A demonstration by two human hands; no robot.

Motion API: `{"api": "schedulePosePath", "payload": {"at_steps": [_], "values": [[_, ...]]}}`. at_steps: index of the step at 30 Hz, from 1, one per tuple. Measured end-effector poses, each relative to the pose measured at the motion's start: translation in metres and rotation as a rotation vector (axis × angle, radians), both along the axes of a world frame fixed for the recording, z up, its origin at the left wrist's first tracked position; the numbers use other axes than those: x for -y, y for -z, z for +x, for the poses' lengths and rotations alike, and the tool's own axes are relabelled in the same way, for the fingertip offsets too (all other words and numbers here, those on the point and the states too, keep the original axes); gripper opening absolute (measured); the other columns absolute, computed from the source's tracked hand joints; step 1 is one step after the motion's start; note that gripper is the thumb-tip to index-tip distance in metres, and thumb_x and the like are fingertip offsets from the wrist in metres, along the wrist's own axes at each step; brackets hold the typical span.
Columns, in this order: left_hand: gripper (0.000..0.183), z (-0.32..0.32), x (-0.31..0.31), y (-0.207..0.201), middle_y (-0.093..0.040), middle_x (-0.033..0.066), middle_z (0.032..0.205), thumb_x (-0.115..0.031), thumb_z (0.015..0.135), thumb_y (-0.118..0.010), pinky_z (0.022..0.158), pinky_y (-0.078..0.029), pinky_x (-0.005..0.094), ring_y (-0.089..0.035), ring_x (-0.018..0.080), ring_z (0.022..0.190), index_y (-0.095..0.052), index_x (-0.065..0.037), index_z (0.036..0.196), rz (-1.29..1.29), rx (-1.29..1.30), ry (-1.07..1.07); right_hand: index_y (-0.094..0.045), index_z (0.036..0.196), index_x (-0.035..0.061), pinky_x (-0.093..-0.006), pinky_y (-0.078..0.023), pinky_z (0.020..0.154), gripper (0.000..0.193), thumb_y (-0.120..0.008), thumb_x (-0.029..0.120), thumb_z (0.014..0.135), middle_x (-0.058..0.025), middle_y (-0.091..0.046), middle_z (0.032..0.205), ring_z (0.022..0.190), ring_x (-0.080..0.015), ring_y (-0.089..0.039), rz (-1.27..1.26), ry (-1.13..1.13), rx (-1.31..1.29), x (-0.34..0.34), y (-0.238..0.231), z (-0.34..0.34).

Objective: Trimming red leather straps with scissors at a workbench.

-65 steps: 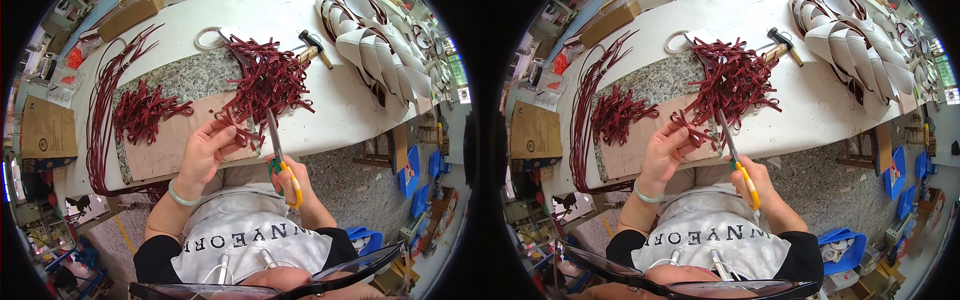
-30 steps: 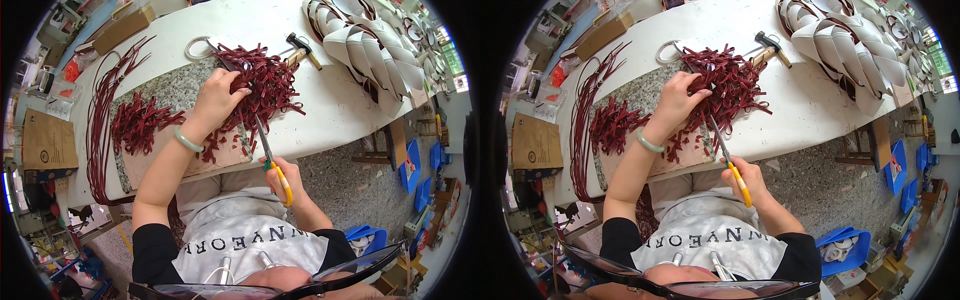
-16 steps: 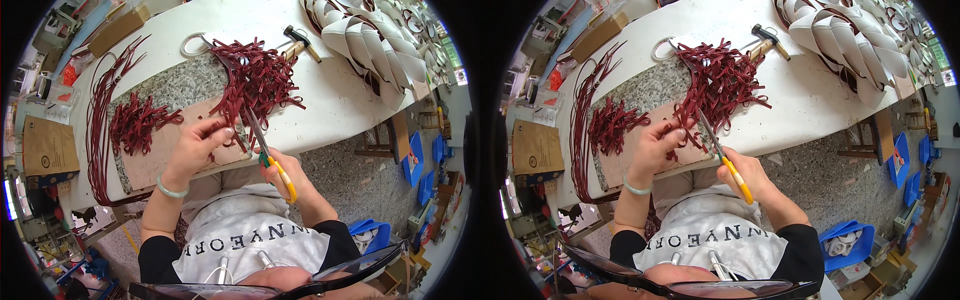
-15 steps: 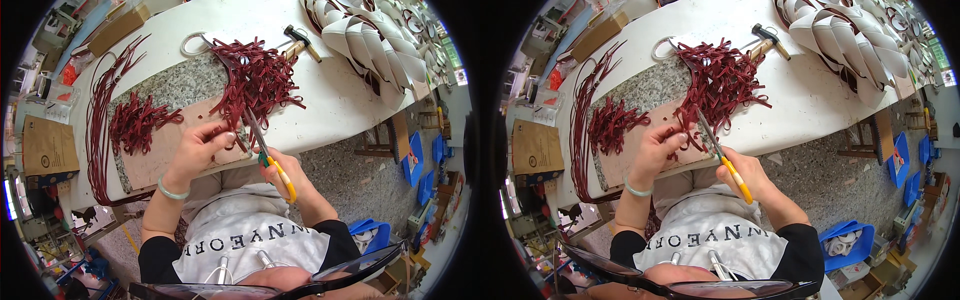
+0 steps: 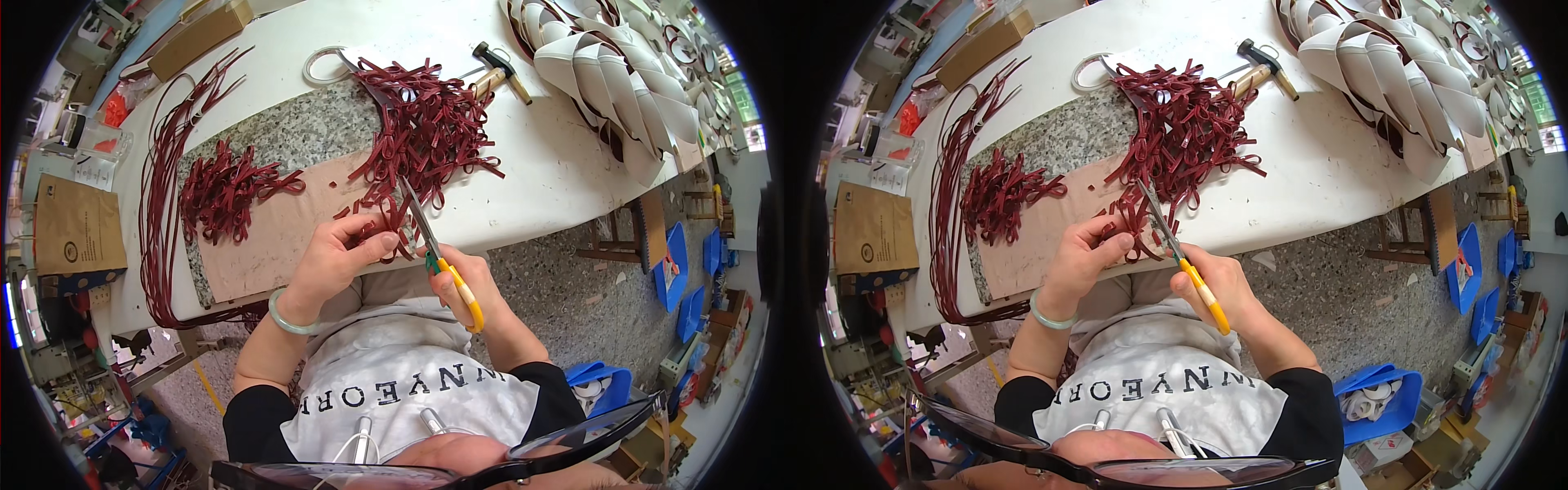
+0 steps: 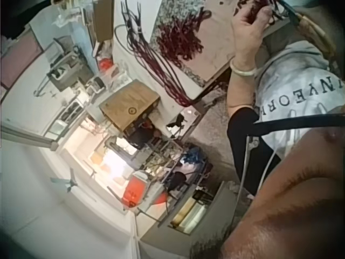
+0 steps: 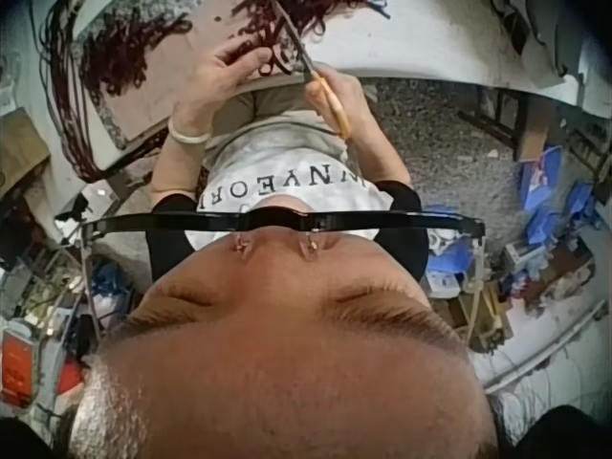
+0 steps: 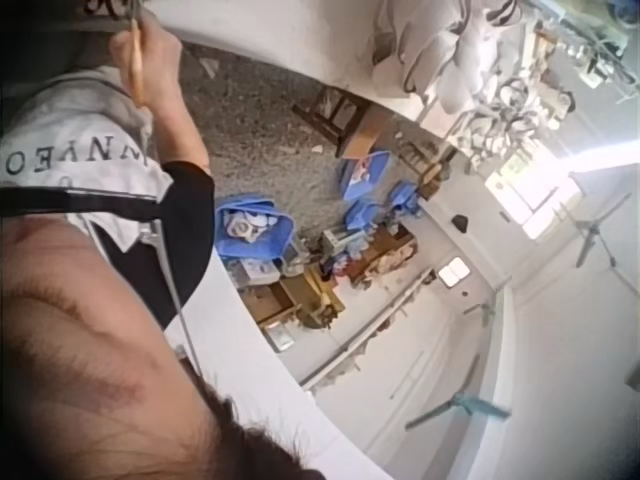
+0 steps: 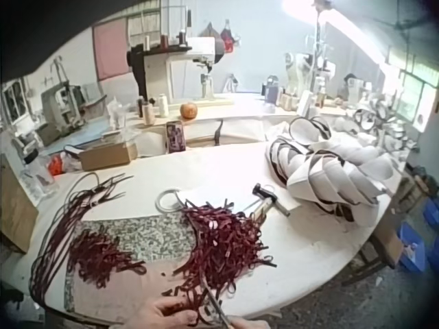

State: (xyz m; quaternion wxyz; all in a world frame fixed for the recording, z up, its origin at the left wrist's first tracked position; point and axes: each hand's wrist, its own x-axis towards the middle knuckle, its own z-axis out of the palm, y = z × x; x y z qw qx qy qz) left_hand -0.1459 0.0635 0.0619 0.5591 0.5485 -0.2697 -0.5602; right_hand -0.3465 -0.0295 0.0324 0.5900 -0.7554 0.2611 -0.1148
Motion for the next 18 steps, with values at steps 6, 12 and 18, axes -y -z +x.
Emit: {"api": "schedulePosePath", "payload": {"at_steps": [6,12,18], "values": [[0.023,-0.002,0.003,0.008,-0.058,-0.0048,0.078,-0.021,0.088,-0.068,0.060,-0.037,0.0195,-0.045,0.0023,0.069,-0.066,0.001,0.095,0.083,0.105,-0.086,-0.057,0.111,-0.0018,-0.0214,-0.038,0.045,0.069,-0.042,0.063,0.090,0.0028,-0.047,0.058,0.047,-0.0055,-0.047,0.057,0.041,-0.007,0.000,-0.004,-0.003],[0.024,-0.001,0.008,0.006,-0.063,-0.0014,0.084,-0.019,0.088,-0.067,0.058,-0.042,0.0183,-0.052,0.0033,0.070,-0.065,-0.001,0.103,0.071,0.036,-0.154,-0.055,0.115,0.0021,-0.0275,-0.045,0.056,0.061,-0.043,0.058,0.092,-0.0028,-0.052,0.062,0.057,-0.0124,-0.055,0.161,0.077,-0.065,0.002,-0.002,-0.017],[0.019,0.004,0.012,0.020,-0.067,0.0076,0.094,-0.017,0.092,-0.059,0.074,-0.056,0.0290,-0.066,0.0155,0.083,-0.062,-0.001,0.103,-0.173,-0.296,-0.376,-0.048,0.123,0.0050,-0.0317,-0.047,0.062,0.064,-0.038,0.061,0.092,-0.0045,-0.055,0.069,0.060,-0.0207,-0.058,0.040,-0.040,-0.118,0.000,0.000,-0.026]]}}
